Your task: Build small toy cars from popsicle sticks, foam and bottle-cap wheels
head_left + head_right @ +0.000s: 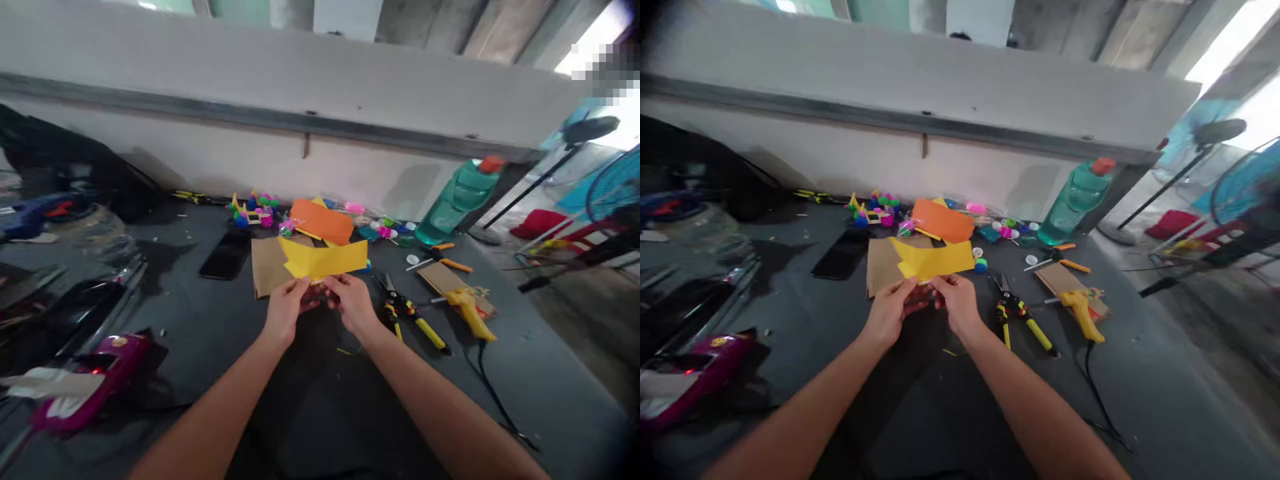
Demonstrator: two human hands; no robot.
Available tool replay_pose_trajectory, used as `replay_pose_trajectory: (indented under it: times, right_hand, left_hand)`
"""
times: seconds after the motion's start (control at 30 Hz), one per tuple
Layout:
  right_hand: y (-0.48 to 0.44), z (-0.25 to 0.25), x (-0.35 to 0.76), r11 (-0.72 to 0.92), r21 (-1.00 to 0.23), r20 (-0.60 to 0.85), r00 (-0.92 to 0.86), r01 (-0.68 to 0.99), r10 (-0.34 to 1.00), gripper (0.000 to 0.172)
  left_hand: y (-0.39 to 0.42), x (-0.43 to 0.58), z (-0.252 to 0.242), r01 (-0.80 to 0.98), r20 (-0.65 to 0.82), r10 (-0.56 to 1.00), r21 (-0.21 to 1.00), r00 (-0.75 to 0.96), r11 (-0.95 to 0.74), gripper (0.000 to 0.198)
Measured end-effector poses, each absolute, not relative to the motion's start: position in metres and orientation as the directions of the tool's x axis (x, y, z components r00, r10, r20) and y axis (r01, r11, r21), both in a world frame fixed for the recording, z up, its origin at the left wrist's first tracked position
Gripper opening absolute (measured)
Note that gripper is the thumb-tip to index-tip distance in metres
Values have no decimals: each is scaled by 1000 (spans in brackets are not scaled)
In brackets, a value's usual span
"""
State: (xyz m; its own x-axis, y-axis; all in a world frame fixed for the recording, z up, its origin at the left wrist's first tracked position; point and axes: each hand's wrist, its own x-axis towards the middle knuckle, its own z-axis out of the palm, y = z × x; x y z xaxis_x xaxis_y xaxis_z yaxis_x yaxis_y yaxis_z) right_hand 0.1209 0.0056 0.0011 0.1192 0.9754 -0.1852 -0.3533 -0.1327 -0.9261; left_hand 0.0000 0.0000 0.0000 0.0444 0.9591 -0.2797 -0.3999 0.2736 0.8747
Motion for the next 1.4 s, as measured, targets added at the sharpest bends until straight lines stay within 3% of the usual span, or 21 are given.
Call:
replay_pose_trajectory:
  times: [0.5,0.97,1.23,1.4]
  right_hand:
    - [8,-5,123,-183,-911,-216,50,-371,975,17]
    - [9,-5,125,-189,-934,-226,92,-304,970,18]
    - [5,-12,117,-127,-891,-210,148,-435,966,19]
    - [2,-8,115,-163,-869,-169,-29,-468,985,21]
  left_hand:
    - [4,-2,-4,-389,-275,962,885,7,256,23]
    - [5,0,-7,-441,-252,968,867,13,232,22]
    - [8,0,-4,-471,-258,962,862,-85,189,16]
    - [10,-3,-5,-580,-346,938,771,-35,263,9]
